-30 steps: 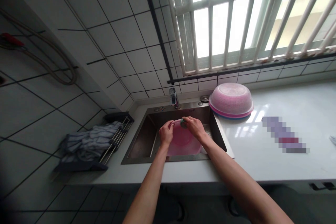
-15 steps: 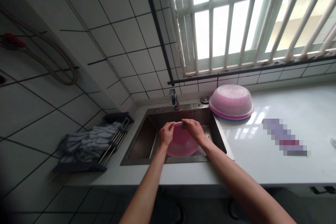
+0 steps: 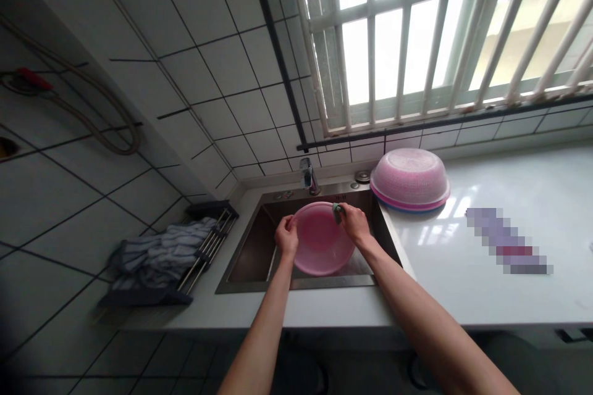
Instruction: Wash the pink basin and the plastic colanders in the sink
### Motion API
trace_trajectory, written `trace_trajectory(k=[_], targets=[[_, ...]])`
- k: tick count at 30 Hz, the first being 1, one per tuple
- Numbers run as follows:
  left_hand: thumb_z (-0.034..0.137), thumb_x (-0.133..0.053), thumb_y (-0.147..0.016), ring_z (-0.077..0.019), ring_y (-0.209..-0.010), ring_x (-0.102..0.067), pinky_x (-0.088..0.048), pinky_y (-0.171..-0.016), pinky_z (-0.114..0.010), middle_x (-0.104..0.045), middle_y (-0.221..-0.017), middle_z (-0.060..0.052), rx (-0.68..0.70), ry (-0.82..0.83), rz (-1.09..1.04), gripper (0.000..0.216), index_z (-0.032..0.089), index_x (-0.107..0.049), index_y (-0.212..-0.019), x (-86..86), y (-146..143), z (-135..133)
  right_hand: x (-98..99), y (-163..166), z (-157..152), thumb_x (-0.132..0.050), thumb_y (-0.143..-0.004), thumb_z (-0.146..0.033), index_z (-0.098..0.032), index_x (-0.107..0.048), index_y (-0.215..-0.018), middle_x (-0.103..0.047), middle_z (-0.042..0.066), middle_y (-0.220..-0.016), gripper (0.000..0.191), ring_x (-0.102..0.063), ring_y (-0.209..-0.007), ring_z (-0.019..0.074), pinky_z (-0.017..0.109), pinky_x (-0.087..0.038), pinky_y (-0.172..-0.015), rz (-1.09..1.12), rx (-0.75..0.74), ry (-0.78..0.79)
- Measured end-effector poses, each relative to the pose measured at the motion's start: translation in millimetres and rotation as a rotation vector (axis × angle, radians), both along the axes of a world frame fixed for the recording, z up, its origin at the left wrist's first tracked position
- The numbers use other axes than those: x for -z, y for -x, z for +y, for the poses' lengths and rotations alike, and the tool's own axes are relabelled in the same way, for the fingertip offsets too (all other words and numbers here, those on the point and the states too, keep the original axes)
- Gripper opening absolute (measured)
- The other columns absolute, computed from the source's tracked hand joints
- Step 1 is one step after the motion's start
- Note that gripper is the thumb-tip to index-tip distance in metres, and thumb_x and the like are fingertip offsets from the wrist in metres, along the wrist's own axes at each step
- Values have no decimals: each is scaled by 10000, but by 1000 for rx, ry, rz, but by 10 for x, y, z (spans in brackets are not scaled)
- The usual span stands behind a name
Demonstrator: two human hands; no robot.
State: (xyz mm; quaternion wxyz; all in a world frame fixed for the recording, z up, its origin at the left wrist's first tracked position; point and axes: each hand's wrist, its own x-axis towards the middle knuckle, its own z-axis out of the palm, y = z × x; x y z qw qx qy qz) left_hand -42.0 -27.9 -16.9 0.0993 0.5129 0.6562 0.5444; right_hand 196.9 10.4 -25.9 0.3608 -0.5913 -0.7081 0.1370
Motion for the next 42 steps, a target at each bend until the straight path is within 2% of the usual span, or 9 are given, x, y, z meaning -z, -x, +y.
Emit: trace_trajectory(k=[5, 8, 13, 19, 22, 27, 31, 37, 42], targets=[[54, -595, -852, -275, -1189, -687, -513, -1107, -439, -766, -1220, -90, 60, -77, 347, 452, 229, -710, -1253, -106, -112, -83, -45, 51, -84, -590, -1026, -224, -273, -734, -1278, -814, 59, -1157, 294, -780, -1010, 237, 277, -540, -855, -30, -27, 21], [84, -621, -902, -269, -1254, -668, -503, -1140, -439, -749, -1314, -79, 166, -64, 430, 470, 247, -694, -1336, -154, -203, -120, -103, 123, -154, -597, -1025, -210, -279, -734, -1262, -808, 47, -1179, 282, -775, -1022, 222, 262, -532, -864, -51, -93, -5], [112, -596, -984, -219, -1112, -751, -580, -999, -364, -794, -1233, -42, 200, 35, 361, 339, 287, -769, -1217, -170, -248, -153, -136, 235, -214, -601, -1029, -205, -265, -725, -1267, -794, 59, -1212, 275, -763, -1050, 223, 270, -538, -897, -131, -178, -22], [129, -613, -1001, -211, -1071, -744, -551, -1014, -356, -809, -1151, -49, 361, 88, 480, 270, 273, -797, -1136, -184, -350, -165, -128, 349, -221, -561, -1048, -200, -238, -725, -1279, -793, 88, -1186, 285, -762, -1026, 215, 272, -552, -920, -223, -319, -38], [145, -605, -1010, -207, -1060, -746, -558, -987, -341, -806, -1159, -52, 310, 62, 418, 265, 269, -786, -1158, -185, -326, -164, -109, 336, -185, -559, -1056, -216, -268, -708, -1320, -780, 75, -1248, 308, -758, -1067, 211, 271, -561, -915, -206, -292, -60], [108, -609, -981, -226, -1062, -757, -574, -975, -358, -805, -1170, -64, 131, 14, 282, 283, 242, -778, -1163, -178, -181, -152, -73, 187, -121, -591, -1058, -269, -274, -726, -1298, -783, 57, -1253, 275, -764, -1072, 223, 289, -566, -924, -150, -184, -39], [101, -588, -987, -218, -1080, -744, -564, -997, -354, -798, -1171, -61, 176, 0, 321, 294, 246, -775, -1161, -186, -211, -149, -72, 155, -144, -606, -1037, -215, -260, -714, -1335, -776, 66, -1282, 320, -768, -1075, 228, 299, -570, -941, -141, -164, -42], [139, -584, -1009, -208, -1046, -734, -545, -1002, -353, -802, -1084, -46, 340, 41, 428, 249, 261, -782, -1099, -183, -343, -162, -96, 307, -195, -610, -1016, -182, -278, -714, -1361, -772, 60, -1299, 373, -764, -1102, 215, 275, -579, -952, -156, -331, -92], [118, -577, -977, -223, -1055, -747, -559, -982, -350, -800, -1152, -70, 118, -15, 218, 272, 242, -766, -1130, -142, -192, -145, -41, 183, -109, -609, -1031, -256, -307, -727, -1347, -775, 44, -1301, 342, -772, -1104, 244, 318, -589, -944, -75, -191, -75]])
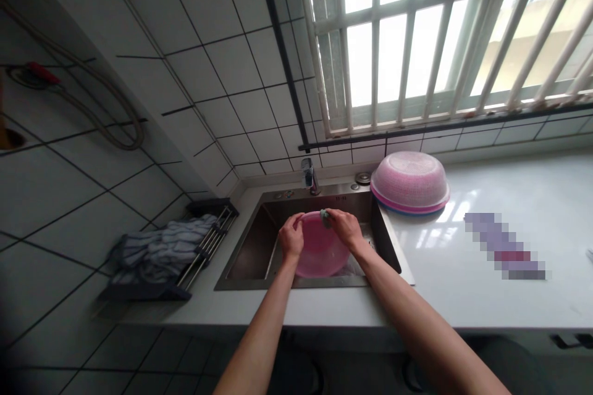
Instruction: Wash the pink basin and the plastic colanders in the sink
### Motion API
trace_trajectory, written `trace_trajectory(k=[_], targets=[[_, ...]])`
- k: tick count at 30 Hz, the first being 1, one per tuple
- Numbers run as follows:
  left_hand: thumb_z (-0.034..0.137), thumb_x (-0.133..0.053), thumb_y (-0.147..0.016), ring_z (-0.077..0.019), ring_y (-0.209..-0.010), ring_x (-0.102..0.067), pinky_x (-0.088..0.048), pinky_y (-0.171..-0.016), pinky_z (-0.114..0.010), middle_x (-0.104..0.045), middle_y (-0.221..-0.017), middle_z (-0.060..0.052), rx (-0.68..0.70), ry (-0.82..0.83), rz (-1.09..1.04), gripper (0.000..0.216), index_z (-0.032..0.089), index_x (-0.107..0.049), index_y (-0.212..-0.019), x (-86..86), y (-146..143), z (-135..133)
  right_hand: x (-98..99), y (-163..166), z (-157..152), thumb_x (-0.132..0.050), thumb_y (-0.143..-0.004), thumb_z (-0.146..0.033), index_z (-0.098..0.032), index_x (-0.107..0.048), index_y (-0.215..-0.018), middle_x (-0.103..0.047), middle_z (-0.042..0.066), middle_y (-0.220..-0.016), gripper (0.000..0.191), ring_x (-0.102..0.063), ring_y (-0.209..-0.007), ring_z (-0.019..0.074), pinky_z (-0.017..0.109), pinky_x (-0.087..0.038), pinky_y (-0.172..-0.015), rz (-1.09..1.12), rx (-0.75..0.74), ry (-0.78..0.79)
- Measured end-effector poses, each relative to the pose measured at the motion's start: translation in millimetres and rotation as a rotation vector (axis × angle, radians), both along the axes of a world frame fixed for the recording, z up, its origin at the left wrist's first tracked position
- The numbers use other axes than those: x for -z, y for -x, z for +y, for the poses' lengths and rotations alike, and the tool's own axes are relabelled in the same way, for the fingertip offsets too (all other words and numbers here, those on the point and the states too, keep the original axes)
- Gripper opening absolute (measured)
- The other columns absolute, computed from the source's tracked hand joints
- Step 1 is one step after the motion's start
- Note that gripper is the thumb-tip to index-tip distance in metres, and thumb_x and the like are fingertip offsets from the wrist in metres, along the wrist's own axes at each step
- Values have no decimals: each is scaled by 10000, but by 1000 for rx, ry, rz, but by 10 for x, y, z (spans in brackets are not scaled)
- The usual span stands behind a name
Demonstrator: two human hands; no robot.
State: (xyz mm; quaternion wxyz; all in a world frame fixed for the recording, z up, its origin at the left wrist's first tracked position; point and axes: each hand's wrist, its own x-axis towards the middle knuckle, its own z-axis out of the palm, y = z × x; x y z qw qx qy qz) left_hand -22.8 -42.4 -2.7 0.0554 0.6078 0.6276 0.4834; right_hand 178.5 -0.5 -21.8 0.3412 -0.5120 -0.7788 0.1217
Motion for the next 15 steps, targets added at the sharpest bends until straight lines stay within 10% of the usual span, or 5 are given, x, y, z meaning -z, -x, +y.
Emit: trace_trajectory(k=[5, 15], targets=[[148, -574, -957, -257, -1074, -741, -557, -983, -360, -791, -1153, -98, -176, -44, -57, 252, 225, -742, -1129, 30, 120, 22, 108, -198, 89, -623, -1008, -287, -282, -763, -1289, -822, 64, -1140, 314, -792, -1016, 271, 326, -583, -899, 48, 142, 80], [51, -580, -914, -258, -1203, -702, -518, -1094, -425, -766, -1284, -77, 30, 33, 213, 430, 262, -743, -1252, -29, -55, 2, 4, -45, -13, -590, -1004, -201, -274, -738, -1242, -796, 38, -1218, 290, -769, -1058, 227, 294, -566, -911, 50, 16, 4]])
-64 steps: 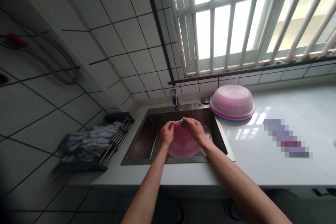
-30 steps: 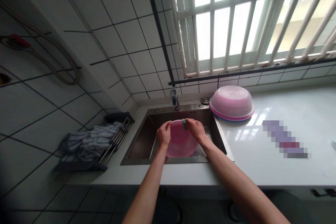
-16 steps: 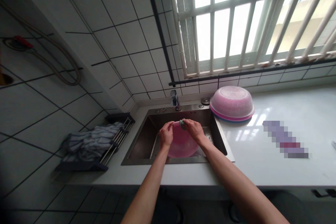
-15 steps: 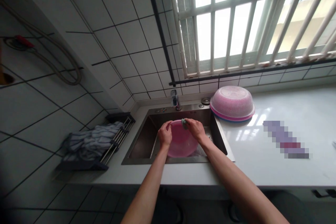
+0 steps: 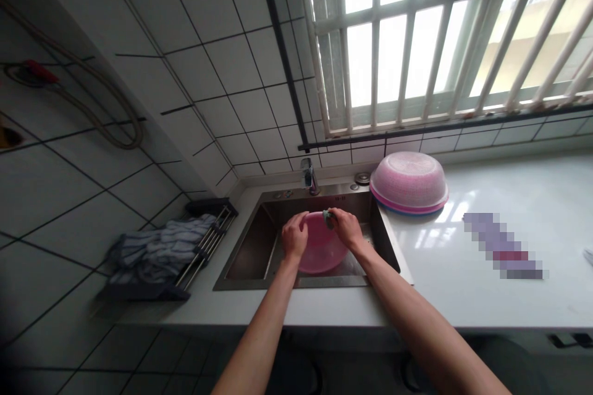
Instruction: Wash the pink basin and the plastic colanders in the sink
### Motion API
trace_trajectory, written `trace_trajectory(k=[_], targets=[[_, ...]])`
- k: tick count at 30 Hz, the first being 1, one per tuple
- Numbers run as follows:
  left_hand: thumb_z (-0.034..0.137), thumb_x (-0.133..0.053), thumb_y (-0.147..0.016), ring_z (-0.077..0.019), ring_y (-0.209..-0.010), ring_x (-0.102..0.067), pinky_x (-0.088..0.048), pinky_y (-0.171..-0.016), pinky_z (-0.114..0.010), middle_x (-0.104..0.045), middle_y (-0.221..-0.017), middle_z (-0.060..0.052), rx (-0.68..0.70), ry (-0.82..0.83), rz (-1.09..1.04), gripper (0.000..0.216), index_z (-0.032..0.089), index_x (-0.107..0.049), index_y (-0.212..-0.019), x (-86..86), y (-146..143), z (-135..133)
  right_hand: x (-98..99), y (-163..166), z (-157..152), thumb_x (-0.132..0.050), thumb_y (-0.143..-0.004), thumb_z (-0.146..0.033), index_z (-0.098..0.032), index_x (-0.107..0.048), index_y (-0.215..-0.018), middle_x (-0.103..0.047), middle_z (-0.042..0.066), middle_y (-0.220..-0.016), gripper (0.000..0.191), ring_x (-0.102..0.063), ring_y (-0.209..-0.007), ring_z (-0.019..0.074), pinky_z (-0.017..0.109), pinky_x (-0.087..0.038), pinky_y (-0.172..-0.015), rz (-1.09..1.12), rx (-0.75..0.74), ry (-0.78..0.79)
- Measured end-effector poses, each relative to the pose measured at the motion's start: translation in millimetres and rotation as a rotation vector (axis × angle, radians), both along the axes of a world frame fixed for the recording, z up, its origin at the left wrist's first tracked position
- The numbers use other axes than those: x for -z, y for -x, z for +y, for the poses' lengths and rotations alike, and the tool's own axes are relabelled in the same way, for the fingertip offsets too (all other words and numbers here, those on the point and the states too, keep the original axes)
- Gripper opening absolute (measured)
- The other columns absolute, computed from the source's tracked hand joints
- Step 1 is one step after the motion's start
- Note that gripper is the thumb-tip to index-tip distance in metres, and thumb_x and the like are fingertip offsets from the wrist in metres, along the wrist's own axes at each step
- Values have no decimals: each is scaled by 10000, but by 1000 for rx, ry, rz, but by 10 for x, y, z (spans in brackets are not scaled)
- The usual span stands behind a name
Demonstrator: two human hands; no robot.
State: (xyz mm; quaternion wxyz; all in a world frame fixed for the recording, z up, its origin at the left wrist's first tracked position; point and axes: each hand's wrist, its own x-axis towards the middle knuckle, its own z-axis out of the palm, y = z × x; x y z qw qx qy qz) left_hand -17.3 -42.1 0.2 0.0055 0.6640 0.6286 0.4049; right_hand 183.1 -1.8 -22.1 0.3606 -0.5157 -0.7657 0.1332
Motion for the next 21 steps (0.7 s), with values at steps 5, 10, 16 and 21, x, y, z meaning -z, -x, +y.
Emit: trace_trajectory(k=[5, 10, 16, 21], targets=[[117, -570, -996, -231, -1071, -743, -561, -970, -358, -797, -1187, -58, 33, 46, 3, 334, 280, -774, -1204, 21, -10, -17, -19, 31, -63, -600, -1012, -198, -278, -750, -1231, -799, 38, -1206, 277, -769, -1061, 224, 291, -559, -943, -40, -18, 7], [132, -589, -1005, -227, -1027, -739, -543, -966, -353, -804, -1084, -60, 143, 88, 118, 280, 271, -793, -1137, 18, -92, -33, -71, 173, -122, -595, -1041, -238, -283, -754, -1246, -801, 54, -1204, 263, -774, -1042, 214, 266, -563, -906, -136, -123, -1], [127, -600, -978, -238, -1046, -753, -565, -954, -351, -804, -1163, -75, -65, 38, -140, 283, 255, -785, -1150, 48, 69, 15, -61, 37, -31, -610, -1040, -286, -299, -738, -1296, -791, 36, -1253, 286, -777, -1039, 232, 283, -572, -871, -98, 31, 21], [119, -570, -979, -236, -1050, -735, -556, -959, -340, -791, -1139, -78, -90, -12, -143, 299, 242, -776, -1157, 53, 168, 47, -2, -86, 21, -616, -1020, -245, -290, -756, -1279, -810, 35, -1183, 297, -781, -1023, 246, 291, -567, -877, -84, 92, 71]])
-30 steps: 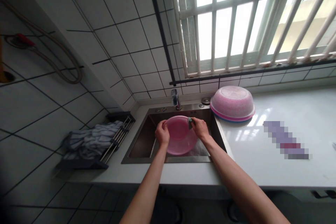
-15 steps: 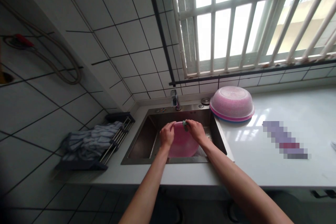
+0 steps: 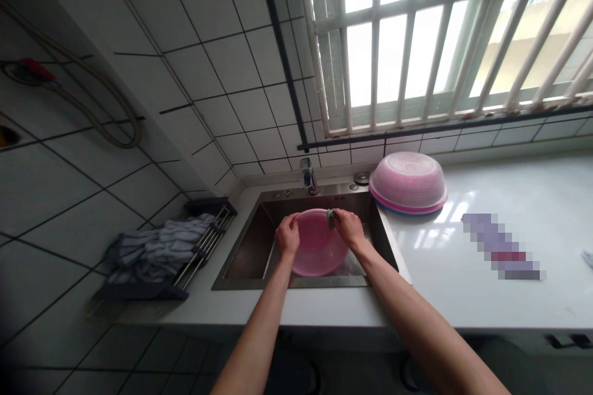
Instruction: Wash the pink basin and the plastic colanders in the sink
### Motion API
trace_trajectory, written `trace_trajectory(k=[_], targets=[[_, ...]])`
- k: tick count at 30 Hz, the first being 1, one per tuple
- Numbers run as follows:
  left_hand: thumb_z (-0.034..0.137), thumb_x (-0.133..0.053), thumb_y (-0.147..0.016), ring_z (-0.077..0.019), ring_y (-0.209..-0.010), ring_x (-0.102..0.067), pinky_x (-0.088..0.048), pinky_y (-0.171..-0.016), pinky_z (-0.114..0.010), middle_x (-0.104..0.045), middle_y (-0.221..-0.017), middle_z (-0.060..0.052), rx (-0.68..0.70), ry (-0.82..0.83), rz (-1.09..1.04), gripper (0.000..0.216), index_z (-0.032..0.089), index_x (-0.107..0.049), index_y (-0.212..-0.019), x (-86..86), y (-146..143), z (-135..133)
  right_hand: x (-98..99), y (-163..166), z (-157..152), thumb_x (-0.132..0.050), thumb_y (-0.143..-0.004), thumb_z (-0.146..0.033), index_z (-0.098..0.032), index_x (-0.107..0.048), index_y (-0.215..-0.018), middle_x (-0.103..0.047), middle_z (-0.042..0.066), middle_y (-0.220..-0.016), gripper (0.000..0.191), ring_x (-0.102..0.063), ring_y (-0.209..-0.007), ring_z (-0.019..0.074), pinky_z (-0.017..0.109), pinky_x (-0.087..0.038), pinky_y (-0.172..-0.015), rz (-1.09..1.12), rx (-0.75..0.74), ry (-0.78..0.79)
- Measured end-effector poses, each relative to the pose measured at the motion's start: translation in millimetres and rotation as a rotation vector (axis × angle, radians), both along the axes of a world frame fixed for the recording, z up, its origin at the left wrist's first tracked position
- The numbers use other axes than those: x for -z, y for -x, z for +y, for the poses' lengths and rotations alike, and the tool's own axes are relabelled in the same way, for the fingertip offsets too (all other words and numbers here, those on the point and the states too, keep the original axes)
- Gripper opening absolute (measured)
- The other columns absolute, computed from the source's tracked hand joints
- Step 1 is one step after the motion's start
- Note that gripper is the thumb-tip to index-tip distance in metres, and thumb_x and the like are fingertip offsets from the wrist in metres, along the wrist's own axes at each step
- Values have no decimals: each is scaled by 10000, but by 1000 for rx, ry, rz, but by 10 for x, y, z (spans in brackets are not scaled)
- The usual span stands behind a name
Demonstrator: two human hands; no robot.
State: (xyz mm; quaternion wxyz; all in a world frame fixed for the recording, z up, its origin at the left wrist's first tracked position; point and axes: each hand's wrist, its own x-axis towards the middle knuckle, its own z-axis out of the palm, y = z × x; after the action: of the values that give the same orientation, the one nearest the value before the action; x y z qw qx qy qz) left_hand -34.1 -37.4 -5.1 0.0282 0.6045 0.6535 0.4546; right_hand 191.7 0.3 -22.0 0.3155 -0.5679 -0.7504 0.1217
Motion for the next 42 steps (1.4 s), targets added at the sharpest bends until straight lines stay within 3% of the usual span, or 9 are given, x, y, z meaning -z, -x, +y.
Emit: trace_trajectory(k=[8, 10, 14, 17, 24, 30, 36, 40, 42], targets=[[160, -573, -1015, -219, -1021, -703, -511, -957, -333, -783, -1074, -39, 227, 94, 227, 245, 264, -780, -1094, -26, -219, -51, -54, 260, -106, -604, -1033, -242, -296, -742, -1314, -784, 41, -1271, 318, -771, -1045, 212, 261, -554, -908, -49, -208, -30], [152, -574, -1008, -215, -1013, -715, -518, -930, -318, -784, -1084, -43, 168, 75, 139, 246, 260, -773, -1105, -16, -169, -42, -54, 241, -87, -594, -1035, -242, -300, -737, -1326, -776, 37, -1294, 330, -767, -1078, 220, 270, -554, -926, -7, -181, -41], [138, -590, -974, -236, -1023, -731, -538, -916, -319, -784, -1110, -76, -92, -19, -75, 231, 227, -752, -1111, 33, 30, 12, 16, 54, 19, -616, -1014, -264, -284, -752, -1320, -814, 57, -1178, 336, -780, -1044, 256, 304, -562, -921, 88, -7, 39], [134, -605, -949, -247, -1003, -736, -557, -914, -338, -777, -1082, -95, -141, -9, -116, 200, 201, -742, -1079, 71, 96, 44, 80, -57, 83, -653, -982, -263, -244, -769, -1287, -827, 86, -1096, 327, -788, -1008, 283, 322, -566, -891, 111, 78, 94], [49, -628, -884, -241, -1210, -704, -534, -1095, -374, -753, -1283, -75, 107, -14, 43, 407, 241, -734, -1228, 31, -82, 17, 44, 41, 32, -618, -986, -193, -271, -771, -1241, -804, 47, -1212, 306, -774, -1069, 247, 294, -550, -928, 158, -39, -16], [109, -569, -988, -210, -1078, -755, -579, -982, -330, -803, -1182, -40, 110, 47, 75, 322, 269, -778, -1174, 2, -149, -20, -26, 106, -69, -613, -999, -176, -273, -774, -1218, -810, 38, -1181, 289, -773, -1038, 224, 266, -539, -906, 84, -87, -16], [145, -575, -1009, -203, -1026, -759, -567, -952, -308, -813, -1111, -30, 284, 127, 179, 284, 286, -795, -1120, -14, -245, -40, -89, 217, -123, -634, -1008, -199, -271, -785, -1187, -804, 52, -1194, 244, -766, -1044, 210, 248, -533, -921, -8, -235, -22], [137, -591, -985, -225, -1058, -764, -567, -964, -329, -811, -1162, -57, 86, 50, 18, 282, 264, -781, -1149, -1, -132, -11, -73, 173, -55, -620, -1020, -220, -281, -754, -1278, -781, 46, -1280, 297, -761, -1093, 223, 269, -541, -942, 63, -146, -43], [129, -601, -968, -241, -1069, -764, -567, -976, -345, -812, -1158, -76, -34, 11, -62, 282, 246, -775, -1157, 5, -53, 7, -35, 92, -6, -619, -1018, -239, -278, -754, -1287, -802, 47, -1221, 303, -771, -1069, 237, 278, -549, -921, 103, -56, -12]])
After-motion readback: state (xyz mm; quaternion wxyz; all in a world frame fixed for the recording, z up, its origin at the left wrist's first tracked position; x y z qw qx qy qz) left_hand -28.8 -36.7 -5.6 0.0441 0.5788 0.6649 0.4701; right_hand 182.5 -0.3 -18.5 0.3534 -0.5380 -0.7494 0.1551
